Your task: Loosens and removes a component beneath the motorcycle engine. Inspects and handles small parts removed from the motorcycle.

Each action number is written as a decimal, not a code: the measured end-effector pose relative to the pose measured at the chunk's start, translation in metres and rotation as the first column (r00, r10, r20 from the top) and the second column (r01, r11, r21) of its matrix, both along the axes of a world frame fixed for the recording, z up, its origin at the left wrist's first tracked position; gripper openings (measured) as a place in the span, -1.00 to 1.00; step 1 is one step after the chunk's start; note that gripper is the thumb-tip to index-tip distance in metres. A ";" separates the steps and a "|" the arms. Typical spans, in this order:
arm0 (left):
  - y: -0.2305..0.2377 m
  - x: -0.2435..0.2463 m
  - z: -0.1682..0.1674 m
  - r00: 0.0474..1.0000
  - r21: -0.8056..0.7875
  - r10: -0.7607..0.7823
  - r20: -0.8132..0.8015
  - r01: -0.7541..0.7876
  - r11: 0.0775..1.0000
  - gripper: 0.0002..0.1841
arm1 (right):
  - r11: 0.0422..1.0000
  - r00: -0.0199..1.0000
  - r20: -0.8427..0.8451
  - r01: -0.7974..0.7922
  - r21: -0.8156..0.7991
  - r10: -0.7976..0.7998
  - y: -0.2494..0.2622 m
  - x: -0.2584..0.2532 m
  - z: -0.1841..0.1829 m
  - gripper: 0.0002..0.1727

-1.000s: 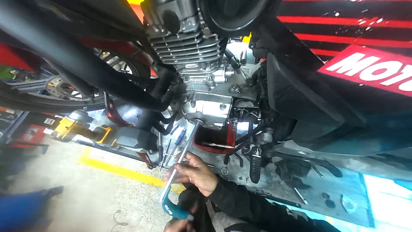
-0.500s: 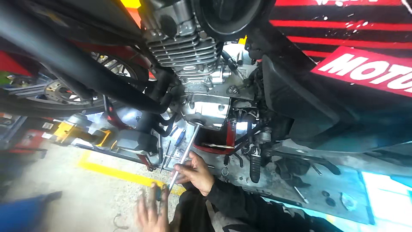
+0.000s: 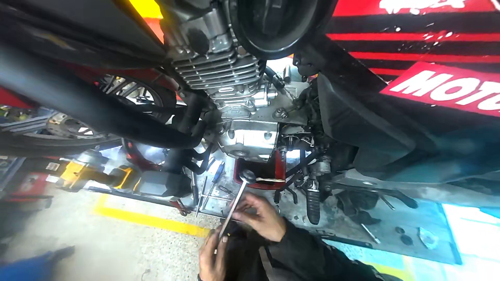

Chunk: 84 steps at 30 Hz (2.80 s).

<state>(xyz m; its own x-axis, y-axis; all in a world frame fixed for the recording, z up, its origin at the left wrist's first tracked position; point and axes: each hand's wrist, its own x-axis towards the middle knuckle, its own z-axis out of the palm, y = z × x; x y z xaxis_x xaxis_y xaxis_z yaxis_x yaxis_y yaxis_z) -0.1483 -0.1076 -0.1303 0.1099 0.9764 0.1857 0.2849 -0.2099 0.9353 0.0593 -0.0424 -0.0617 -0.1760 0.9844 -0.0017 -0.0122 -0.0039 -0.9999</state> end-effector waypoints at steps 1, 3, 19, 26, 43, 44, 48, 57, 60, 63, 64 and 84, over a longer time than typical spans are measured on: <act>-0.005 -0.002 -0.001 0.999 -0.013 -0.015 0.032 0.016 1.000 -0.64 | 0.999 0.996 -0.086 0.034 0.020 -0.032 -0.002 0.008 0.002 -0.62; -0.013 -0.006 0.001 0.997 -0.024 -0.043 0.066 0.045 0.999 -0.67 | 0.998 0.964 -0.259 0.062 0.027 -0.052 -0.003 0.022 0.009 -0.46; -0.018 -0.022 0.039 0.886 0.021 -0.356 0.298 0.366 0.930 -0.73 | 0.984 0.871 -0.473 -0.060 0.169 0.134 -0.030 0.024 0.097 -0.54; -0.015 -0.020 0.044 0.861 0.061 -0.389 0.327 0.391 0.918 -0.74 | 0.982 0.849 -0.510 -0.046 0.185 0.136 -0.032 0.030 0.110 -0.54; 0.114 -0.013 -0.022 0.766 -0.452 -0.092 -0.636 -0.274 0.849 -0.59 | 0.893 0.887 -0.109 0.440 -0.094 -0.448 -0.119 0.083 0.066 -0.50; 0.133 -0.007 -0.022 0.720 -0.433 -0.127 -0.683 -0.259 0.863 -0.58 | 0.886 0.880 -0.114 0.449 -0.117 -0.461 -0.122 0.081 0.064 -0.48; 0.206 0.031 -0.030 0.454 -0.436 -0.322 -0.831 -0.169 0.884 -0.56 | 0.883 0.864 -0.192 0.437 -0.174 -0.465 -0.128 0.072 0.063 -0.37; 0.215 0.098 0.053 0.156 -0.724 -0.709 -0.688 -0.085 0.684 -0.39 | 0.856 0.749 -0.445 0.509 -0.089 -0.491 -0.136 0.006 0.104 -0.50; 0.219 0.041 -0.053 0.410 -0.248 -0.317 -0.855 0.213 0.945 -0.43 | 0.840 0.740 -0.444 0.539 -0.059 -0.505 -0.142 -0.015 0.110 -0.51; 0.197 0.029 -0.015 0.679 -0.084 -0.403 -0.614 0.452 0.888 -0.55 | 0.807 0.746 -0.379 0.591 -0.005 -0.548 -0.142 -0.032 0.108 -0.53; 0.175 0.026 0.015 0.769 0.098 -0.437 -0.466 0.536 0.838 -0.63 | 0.803 0.751 -0.362 0.596 0.011 -0.552 -0.142 -0.036 0.108 -0.53; 0.066 0.018 0.170 0.654 0.587 -0.747 -0.120 0.653 0.478 -0.91 | 0.900 0.813 -0.444 0.434 0.030 -0.377 -0.150 -0.038 0.121 -0.54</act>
<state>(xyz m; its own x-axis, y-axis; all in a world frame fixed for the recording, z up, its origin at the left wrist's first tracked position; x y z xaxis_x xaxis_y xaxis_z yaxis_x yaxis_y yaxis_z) -0.1304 -0.0415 0.0400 0.6388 0.2988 0.7089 -0.3073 -0.7457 0.5912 0.0214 -0.1920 0.0592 0.2840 0.9530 0.1059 -0.4000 0.2181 -0.8902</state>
